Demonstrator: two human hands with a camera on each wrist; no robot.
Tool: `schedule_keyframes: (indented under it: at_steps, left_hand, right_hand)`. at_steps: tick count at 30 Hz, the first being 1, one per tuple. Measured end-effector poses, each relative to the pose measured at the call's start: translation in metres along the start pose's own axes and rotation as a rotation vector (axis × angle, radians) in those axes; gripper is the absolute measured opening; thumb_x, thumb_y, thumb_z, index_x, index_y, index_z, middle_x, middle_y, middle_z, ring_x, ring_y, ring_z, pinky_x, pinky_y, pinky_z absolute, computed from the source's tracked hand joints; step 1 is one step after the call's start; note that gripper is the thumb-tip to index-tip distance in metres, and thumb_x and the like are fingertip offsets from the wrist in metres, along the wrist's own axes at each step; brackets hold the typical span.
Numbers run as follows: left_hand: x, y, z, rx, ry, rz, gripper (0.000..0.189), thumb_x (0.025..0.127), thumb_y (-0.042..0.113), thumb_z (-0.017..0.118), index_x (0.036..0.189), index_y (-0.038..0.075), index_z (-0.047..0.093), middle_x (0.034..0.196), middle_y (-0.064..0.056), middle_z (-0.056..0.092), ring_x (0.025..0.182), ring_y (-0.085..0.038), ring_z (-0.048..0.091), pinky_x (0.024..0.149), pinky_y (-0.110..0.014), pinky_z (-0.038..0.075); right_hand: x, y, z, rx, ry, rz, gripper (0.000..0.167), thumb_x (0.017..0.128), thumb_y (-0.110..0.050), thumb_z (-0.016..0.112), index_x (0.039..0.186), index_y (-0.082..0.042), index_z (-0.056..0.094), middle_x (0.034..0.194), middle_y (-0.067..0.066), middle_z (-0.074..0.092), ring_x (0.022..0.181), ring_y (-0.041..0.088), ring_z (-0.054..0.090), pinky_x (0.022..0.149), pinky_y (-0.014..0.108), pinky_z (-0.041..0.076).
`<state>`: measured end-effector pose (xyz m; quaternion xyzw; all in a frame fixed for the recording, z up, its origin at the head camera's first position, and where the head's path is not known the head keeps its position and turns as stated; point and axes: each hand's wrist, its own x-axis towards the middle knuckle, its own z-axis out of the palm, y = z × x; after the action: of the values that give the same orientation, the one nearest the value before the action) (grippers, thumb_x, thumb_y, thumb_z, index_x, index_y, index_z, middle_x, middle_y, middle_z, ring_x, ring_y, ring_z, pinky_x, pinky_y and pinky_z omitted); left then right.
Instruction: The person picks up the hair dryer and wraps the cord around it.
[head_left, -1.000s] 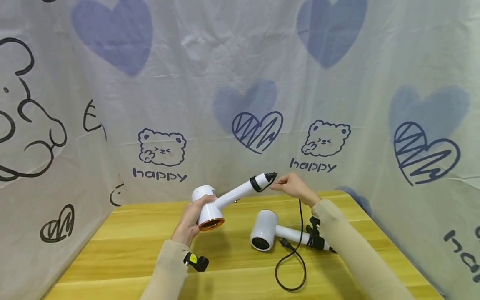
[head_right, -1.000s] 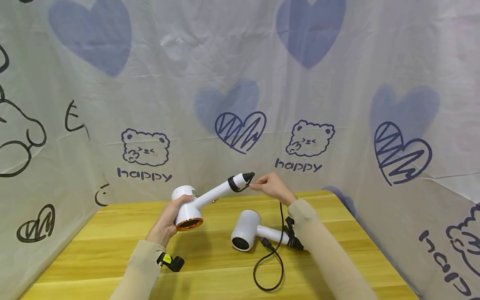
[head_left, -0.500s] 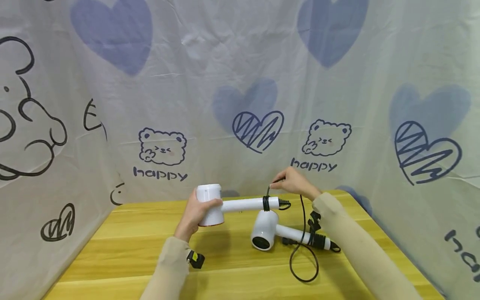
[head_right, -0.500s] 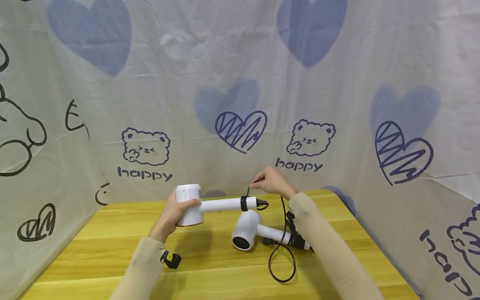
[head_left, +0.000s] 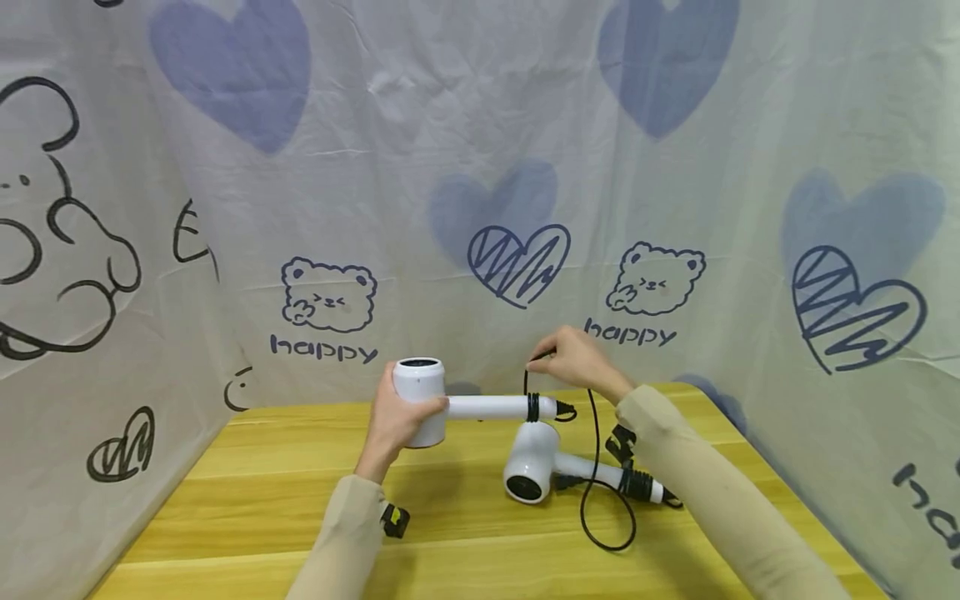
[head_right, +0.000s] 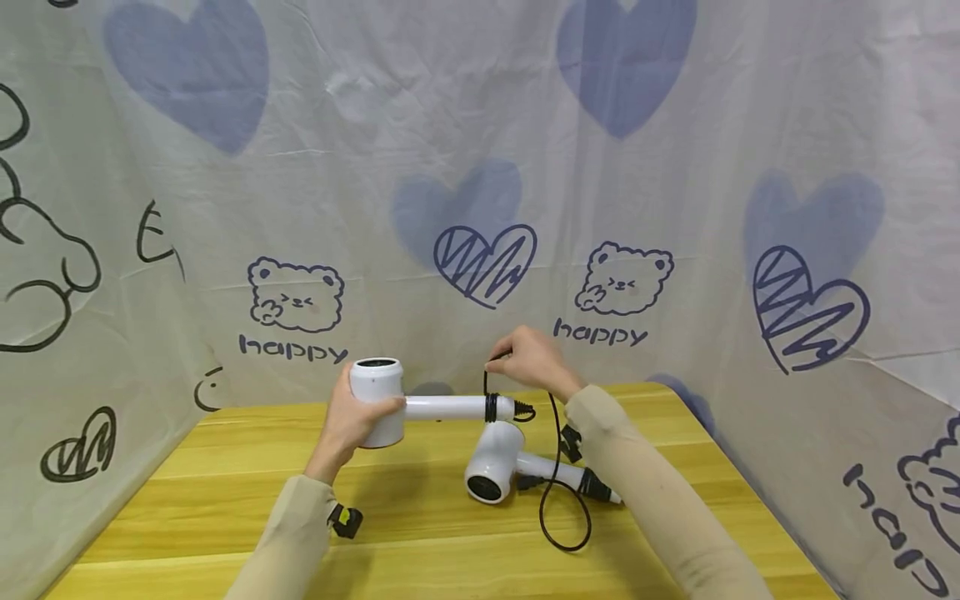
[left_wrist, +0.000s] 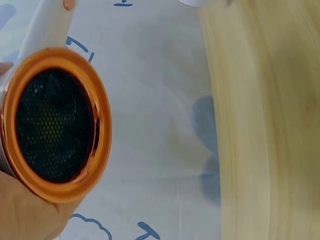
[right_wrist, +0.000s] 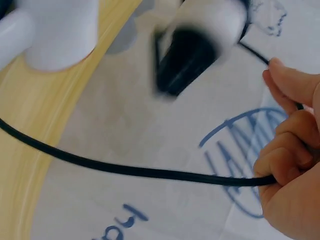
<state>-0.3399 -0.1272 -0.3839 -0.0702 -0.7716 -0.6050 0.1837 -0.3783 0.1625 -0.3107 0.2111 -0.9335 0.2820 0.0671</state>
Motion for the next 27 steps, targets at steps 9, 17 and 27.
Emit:
schedule_keyframes:
  at_steps: [9, 17, 27]
  left_hand:
    - [0.000, 0.002, 0.004, 0.083, 0.132, -0.076, 0.082, 0.065, 0.016, 0.083, 0.135, 0.007, 0.040, 0.107, -0.016, 0.060, 0.089, -0.030, 0.061, 0.070, -0.038, 0.057]
    - [-0.005, -0.003, 0.007, 0.114, 0.265, -0.166, 0.088, 0.066, 0.026, 0.084, 0.139, 0.008, 0.039, 0.109, -0.015, 0.061, 0.092, -0.031, 0.062, 0.070, -0.039, 0.059]
    - [0.000, -0.012, 0.006, -0.090, 0.394, -0.331, 0.083, 0.070, 0.024, 0.082, 0.138, 0.006, 0.036, 0.117, -0.015, 0.054, 0.096, -0.029, 0.059, 0.068, -0.034, 0.057]
  right_hand:
    - [-0.007, -0.017, 0.006, 0.014, 0.029, 0.001, 0.017, 0.091, -0.026, 0.070, 0.098, -0.014, 0.078, 0.096, 0.002, 0.075, 0.070, 0.012, 0.061, 0.057, 0.025, 0.049]
    - [-0.014, -0.021, 0.024, 0.044, 0.058, -0.032, 0.022, 0.095, -0.025, 0.063, 0.103, -0.011, 0.078, 0.077, 0.000, 0.070, 0.050, 0.011, 0.048, 0.046, 0.022, 0.037]
    - [-0.014, -0.023, 0.031, 0.064, 0.069, -0.145, 0.024, 0.099, -0.021, 0.056, 0.082, -0.013, 0.071, 0.055, -0.003, 0.040, 0.050, 0.011, 0.034, 0.050, 0.022, 0.029]
